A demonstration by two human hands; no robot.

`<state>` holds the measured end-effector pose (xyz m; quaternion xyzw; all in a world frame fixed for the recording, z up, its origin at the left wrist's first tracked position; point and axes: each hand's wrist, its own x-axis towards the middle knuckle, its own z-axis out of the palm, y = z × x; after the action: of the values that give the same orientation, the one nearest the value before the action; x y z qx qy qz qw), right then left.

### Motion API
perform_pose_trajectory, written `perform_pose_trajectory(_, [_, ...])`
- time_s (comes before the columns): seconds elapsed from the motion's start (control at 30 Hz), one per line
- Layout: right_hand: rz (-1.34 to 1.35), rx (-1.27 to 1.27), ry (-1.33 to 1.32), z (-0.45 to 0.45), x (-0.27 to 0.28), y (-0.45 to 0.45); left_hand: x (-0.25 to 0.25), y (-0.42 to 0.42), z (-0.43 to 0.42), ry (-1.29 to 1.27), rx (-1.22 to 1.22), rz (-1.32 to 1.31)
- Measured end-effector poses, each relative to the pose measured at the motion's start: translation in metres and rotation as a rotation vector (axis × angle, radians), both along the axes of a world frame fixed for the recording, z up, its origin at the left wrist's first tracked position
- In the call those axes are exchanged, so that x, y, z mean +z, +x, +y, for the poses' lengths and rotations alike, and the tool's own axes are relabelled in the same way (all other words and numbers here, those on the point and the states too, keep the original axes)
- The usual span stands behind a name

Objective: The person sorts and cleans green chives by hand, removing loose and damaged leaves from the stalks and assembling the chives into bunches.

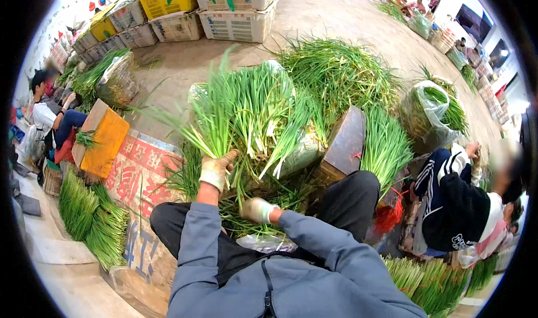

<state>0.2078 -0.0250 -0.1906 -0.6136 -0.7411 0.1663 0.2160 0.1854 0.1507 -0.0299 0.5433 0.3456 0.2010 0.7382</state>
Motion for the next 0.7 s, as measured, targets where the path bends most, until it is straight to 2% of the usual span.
perform_pose_trajectory(0.03, [0.016,0.031,-0.788,-0.016,0.038,-0.010,0.002,0.003,-0.007,0.031,-0.037,-0.029])
perform_pose_trajectory(0.07, [-0.035,0.015,-0.986,-0.040,0.034,-0.006,-0.012,0.008,-0.007,-0.007,-0.100,-0.031])
perform_pose_trajectory(0.1, [-0.110,0.066,-1.101,-0.060,-0.043,0.007,-0.014,0.010,-0.010,0.014,-0.143,0.017])
perform_pose_trajectory(0.13, [-0.074,-0.187,-1.040,-0.062,0.021,0.022,-0.016,0.015,-0.016,0.035,-0.186,0.060])
perform_pose_trajectory(0.17, [0.052,-0.438,-1.018,-0.058,0.052,0.042,-0.016,0.020,-0.023,0.033,-0.169,0.071])
perform_pose_trajectory(0.2, [0.056,-0.627,-0.672,-0.059,0.040,0.051,-0.019,0.022,-0.030,0.028,-0.168,0.075])
perform_pose_trajectory(0.23, [0.514,-0.947,-0.427,-0.057,0.046,0.057,-0.024,0.026,-0.034,0.147,-0.206,0.171])
perform_pose_trajectory(0.27, [0.663,-1.008,-0.389,-0.057,0.053,0.069,-0.027,0.034,-0.038,0.273,-0.248,0.264])
perform_pose_trajectory(0.3, [0.806,-1.062,-0.425,-0.056,0.089,0.071,-0.045,0.041,-0.043,0.412,-0.250,0.265])
perform_pose_trajectory(0.33, [0.950,-1.111,-0.462,-0.056,0.117,0.073,-0.048,0.045,-0.047,0.499,-0.349,0.404])
perform_pose_trajectory(0.4, [1.002,-1.162,-0.357,-0.058,0.110,0.083,-0.049,0.048,-0.061,0.548,-0.397,0.484])
perform_pose_trajectory(0.43, [1.019,-1.184,-0.263,-0.060,0.109,0.087,-0.069,0.051,-0.060,0.600,-0.403,0.459])
perform_pose_trajectory(0.47, [1.021,-1.187,-0.259,-0.060,0.108,0.089,-0.089,0.051,-0.058,0.602,-0.406,0.458])
perform_pose_trajectory(0.53, [1.278,-1.245,-0.117,-0.055,0.119,0.092,-0.081,0.052,-0.063,0.507,-0.459,0.338])
perform_pose_trajectory(0.6, [1.334,-1.281,-0.149,-0.050,0.122,0.100,-0.065,0.046,-0.069,0.506,-0.421,0.255])
perform_pose_trajectory(0.67, [1.487,-1.208,-0.046,-0.042,0.110,0.107,-0.044,0.040,-0.073,0.215,-0.420,0.359])
perform_pose_trajectory(0.7, [1.563,-1.163,-0.031,-0.041,0.114,0.108,-0.041,0.037,-0.077,0.185,-0.349,0.277])
